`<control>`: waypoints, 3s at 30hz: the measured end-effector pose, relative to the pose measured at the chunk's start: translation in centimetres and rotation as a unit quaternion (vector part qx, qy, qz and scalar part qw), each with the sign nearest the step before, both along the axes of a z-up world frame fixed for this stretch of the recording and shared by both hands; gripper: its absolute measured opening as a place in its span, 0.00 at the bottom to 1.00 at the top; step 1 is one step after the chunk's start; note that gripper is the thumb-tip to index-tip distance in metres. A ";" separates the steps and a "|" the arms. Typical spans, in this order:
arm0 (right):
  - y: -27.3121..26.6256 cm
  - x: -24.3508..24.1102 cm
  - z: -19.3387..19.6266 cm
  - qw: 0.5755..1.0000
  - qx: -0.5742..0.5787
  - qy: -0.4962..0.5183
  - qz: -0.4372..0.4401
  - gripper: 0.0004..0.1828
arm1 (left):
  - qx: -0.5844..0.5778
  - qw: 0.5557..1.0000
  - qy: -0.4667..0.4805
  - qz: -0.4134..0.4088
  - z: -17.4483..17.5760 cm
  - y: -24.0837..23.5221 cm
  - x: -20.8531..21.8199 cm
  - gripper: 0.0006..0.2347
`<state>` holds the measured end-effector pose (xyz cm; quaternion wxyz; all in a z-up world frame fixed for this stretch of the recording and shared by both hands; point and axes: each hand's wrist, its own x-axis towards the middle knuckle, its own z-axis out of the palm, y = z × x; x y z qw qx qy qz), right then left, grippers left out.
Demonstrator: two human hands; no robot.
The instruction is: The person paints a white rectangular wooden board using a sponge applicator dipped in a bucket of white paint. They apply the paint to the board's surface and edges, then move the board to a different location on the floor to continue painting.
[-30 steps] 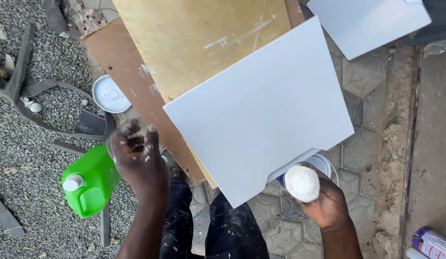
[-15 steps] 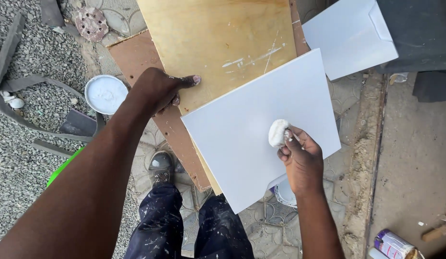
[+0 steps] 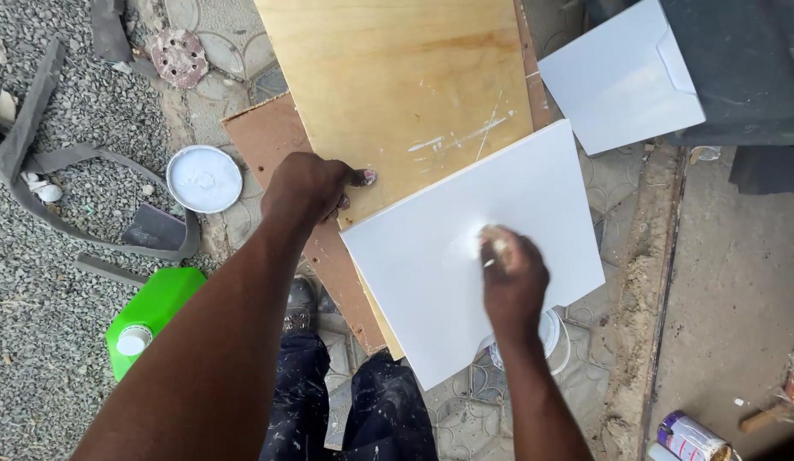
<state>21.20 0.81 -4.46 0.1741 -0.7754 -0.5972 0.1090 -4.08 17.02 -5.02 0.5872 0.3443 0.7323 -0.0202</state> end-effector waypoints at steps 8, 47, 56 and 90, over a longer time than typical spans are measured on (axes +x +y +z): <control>-4.3 -7.2 0.4 0.997 -0.024 0.061 0.050 0.10 | -0.033 0.999 0.009 -0.033 1.1 0.6 0.1 0.13; -2.7 -2.1 -1.1 0.994 0.030 0.094 0.038 0.09 | -0.016 1.000 0.008 0.005 0.5 0.3 0.5 0.17; -0.9 3.8 -2.5 0.995 0.024 0.059 0.080 0.11 | -0.038 0.999 0.034 -0.015 0.2 0.6 0.5 0.22; 1.0 0.7 -2.5 0.994 0.086 0.066 -0.018 0.07 | -0.002 0.998 -0.024 0.061 1.5 0.1 0.2 0.13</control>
